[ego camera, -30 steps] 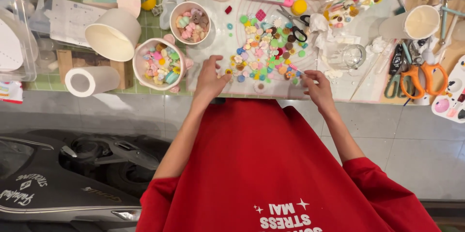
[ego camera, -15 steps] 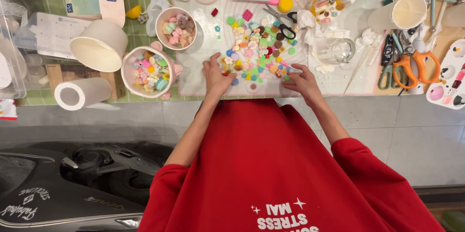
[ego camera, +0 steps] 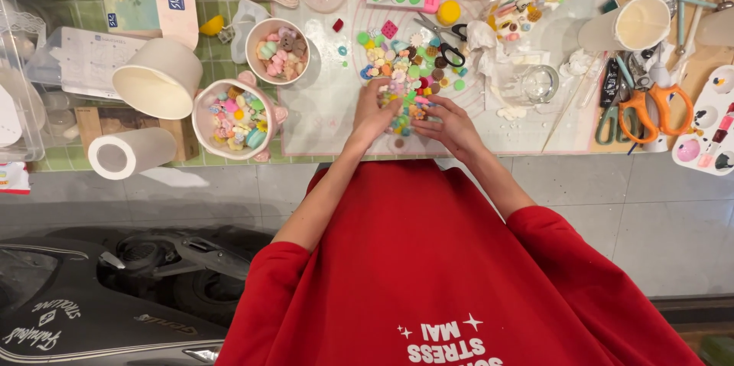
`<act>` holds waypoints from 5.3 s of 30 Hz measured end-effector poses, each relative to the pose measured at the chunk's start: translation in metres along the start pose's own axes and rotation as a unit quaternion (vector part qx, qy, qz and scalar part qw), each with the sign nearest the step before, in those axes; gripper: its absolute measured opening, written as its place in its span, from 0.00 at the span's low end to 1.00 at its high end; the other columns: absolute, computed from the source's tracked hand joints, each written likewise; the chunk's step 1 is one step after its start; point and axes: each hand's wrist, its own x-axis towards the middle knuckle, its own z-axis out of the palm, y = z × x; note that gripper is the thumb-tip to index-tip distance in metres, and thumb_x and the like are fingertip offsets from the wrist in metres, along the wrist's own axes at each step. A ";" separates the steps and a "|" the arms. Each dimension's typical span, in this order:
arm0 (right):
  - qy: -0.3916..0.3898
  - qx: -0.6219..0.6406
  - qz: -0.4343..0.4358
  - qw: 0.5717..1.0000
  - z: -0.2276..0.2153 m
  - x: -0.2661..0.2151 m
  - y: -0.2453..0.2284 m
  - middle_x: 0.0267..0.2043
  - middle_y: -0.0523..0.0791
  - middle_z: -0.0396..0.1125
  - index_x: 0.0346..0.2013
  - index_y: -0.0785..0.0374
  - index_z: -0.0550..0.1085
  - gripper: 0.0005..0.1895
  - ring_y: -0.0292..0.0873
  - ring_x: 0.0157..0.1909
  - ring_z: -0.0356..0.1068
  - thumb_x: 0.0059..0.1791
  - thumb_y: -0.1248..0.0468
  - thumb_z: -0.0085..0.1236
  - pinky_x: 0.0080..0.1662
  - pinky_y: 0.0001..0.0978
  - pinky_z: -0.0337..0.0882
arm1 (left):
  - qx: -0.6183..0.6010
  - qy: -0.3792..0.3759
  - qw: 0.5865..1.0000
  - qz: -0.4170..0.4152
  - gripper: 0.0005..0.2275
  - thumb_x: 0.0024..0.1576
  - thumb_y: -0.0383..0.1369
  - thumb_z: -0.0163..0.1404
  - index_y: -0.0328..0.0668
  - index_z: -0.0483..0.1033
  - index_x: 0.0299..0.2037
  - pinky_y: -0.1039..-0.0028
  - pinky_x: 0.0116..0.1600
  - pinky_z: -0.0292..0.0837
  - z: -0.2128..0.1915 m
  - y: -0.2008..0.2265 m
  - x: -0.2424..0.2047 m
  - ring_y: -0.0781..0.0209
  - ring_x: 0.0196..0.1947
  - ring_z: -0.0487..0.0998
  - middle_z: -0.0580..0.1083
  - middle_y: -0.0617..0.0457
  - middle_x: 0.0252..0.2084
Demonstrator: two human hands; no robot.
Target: Organizes and sorts various candle making supplies and decorations on a workbench.
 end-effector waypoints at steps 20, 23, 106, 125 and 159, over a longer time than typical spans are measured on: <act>-0.110 0.042 -0.020 0.993 0.083 0.016 -0.004 0.56 0.52 0.68 0.63 0.68 0.64 0.20 0.48 0.55 0.73 0.56 0.65 0.46 0.57 0.44 0.75 | -0.265 -0.048 0.961 -0.067 0.09 0.61 0.26 0.50 0.42 0.73 0.50 0.77 0.37 0.76 -0.051 0.030 -0.010 0.66 0.36 0.78 0.76 0.52 0.39; -0.161 0.055 -0.036 0.985 0.123 0.005 -0.011 0.57 0.52 0.69 0.61 0.70 0.66 0.19 0.49 0.56 0.73 0.56 0.66 0.47 0.59 0.44 0.74 | -0.188 0.007 0.982 0.004 0.09 0.61 0.23 0.50 0.41 0.73 0.51 0.77 0.37 0.75 -0.098 0.052 -0.026 0.67 0.35 0.77 0.73 0.53 0.43; -0.389 -0.038 0.021 0.920 0.276 0.000 -0.006 0.69 0.53 0.60 0.73 0.62 0.58 0.26 0.51 0.60 0.73 0.60 0.57 0.40 0.61 0.42 0.72 | -0.199 0.038 0.979 -0.003 0.20 0.55 0.14 0.55 0.39 0.73 0.57 0.76 0.53 0.77 -0.307 0.077 -0.110 0.68 0.48 0.78 0.76 0.55 0.52; -0.067 -0.519 -0.289 0.802 0.158 0.028 -0.014 0.46 0.48 0.75 0.52 0.64 0.74 0.15 0.42 0.37 0.74 0.50 0.66 0.58 0.43 0.36 0.75 | 0.284 0.099 0.951 0.068 0.13 0.53 0.25 0.55 0.32 0.73 0.49 0.53 0.49 0.71 -0.283 0.114 -0.018 0.37 0.44 0.77 0.77 0.35 0.43; -0.110 -0.427 -0.339 0.831 0.206 0.010 -0.026 0.39 0.45 0.72 0.41 0.64 0.73 0.10 0.42 0.39 0.74 0.46 0.71 0.63 0.43 0.33 0.76 | 0.079 0.145 0.978 0.129 0.08 0.58 0.18 0.47 0.35 0.75 0.43 0.59 0.47 0.73 -0.127 0.011 -0.080 0.43 0.42 0.78 0.75 0.43 0.43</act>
